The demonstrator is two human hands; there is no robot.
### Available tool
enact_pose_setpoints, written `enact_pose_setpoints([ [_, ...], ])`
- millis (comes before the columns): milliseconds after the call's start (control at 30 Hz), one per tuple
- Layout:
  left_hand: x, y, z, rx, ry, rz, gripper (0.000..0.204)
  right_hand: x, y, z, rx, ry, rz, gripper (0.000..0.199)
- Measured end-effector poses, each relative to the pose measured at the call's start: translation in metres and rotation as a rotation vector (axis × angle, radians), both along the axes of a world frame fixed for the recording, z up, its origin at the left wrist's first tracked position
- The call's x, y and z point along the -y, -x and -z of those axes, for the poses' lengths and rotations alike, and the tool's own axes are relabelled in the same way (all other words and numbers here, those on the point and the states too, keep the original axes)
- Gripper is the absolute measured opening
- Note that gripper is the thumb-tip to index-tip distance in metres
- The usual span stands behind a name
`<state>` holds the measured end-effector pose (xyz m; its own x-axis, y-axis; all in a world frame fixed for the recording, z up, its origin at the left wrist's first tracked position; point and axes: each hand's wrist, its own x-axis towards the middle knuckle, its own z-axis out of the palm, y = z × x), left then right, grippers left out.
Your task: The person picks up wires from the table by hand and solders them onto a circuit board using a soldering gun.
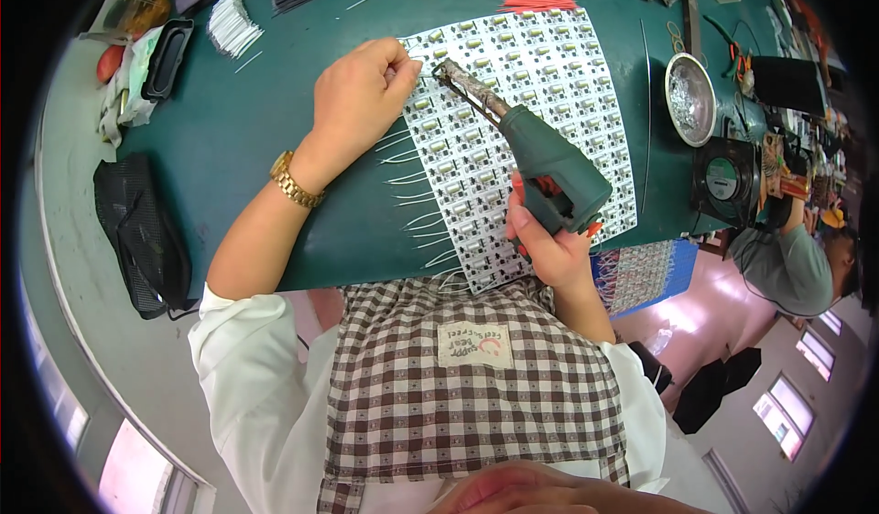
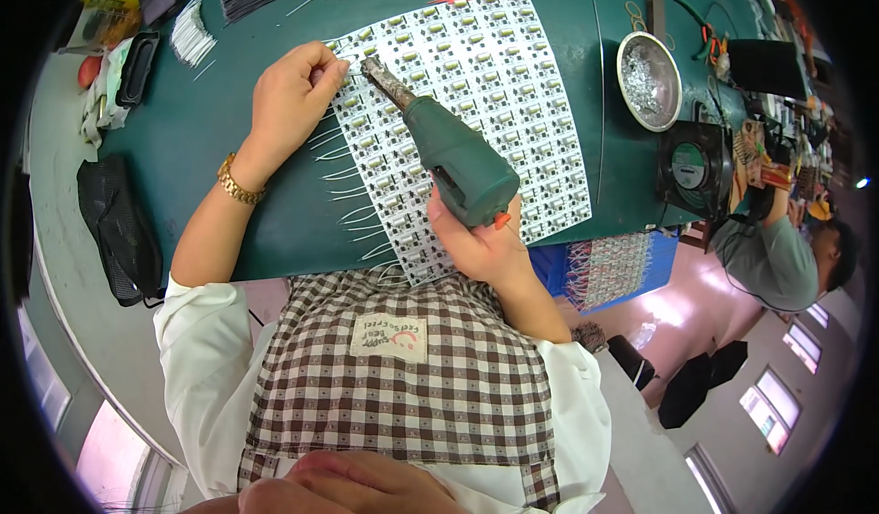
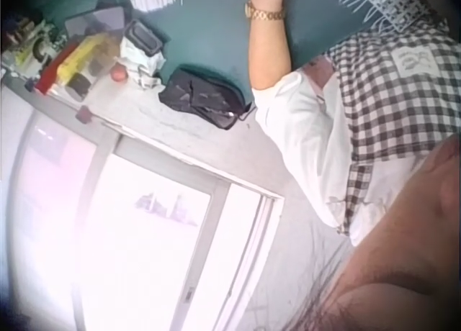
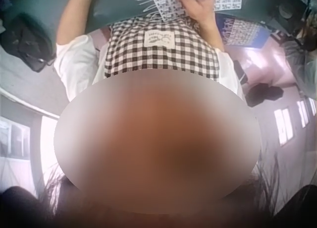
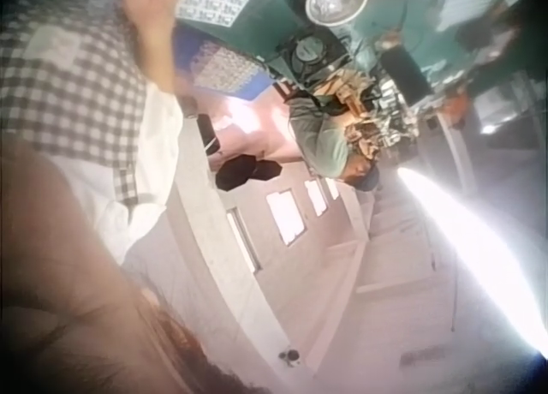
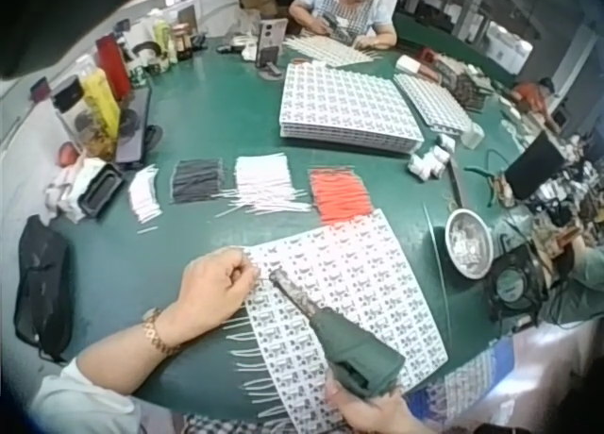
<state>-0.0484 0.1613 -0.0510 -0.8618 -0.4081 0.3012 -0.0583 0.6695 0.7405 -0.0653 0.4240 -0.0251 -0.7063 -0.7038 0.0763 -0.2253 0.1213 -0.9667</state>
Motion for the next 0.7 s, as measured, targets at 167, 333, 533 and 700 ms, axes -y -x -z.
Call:
enact_pose_setpoints([
  [167,-0.001,0.001,0.002,-0.025,0.047,-0.004,0.019,0.0,-0.001,0.003,-0.018,-0.008,-0.01,0.031],
  [333,-0.003,0.0,0.0,0.019,0.039,-0.032,0.019,0.0,0.0,-0.001,-0.051,-0.058,-0.002,0.03],
  [533,-0.005,0.0,-0.001,-0.012,0.076,-0.034,0.019,0.003,-0.001,-0.006,-0.04,-0.079,0.016,0.02],
  [700,-0.006,0.0,0.002,-0.037,0.114,-0.044,0.018,0.005,-0.001,-0.009,-0.076,-0.096,-0.001,0.006],
])
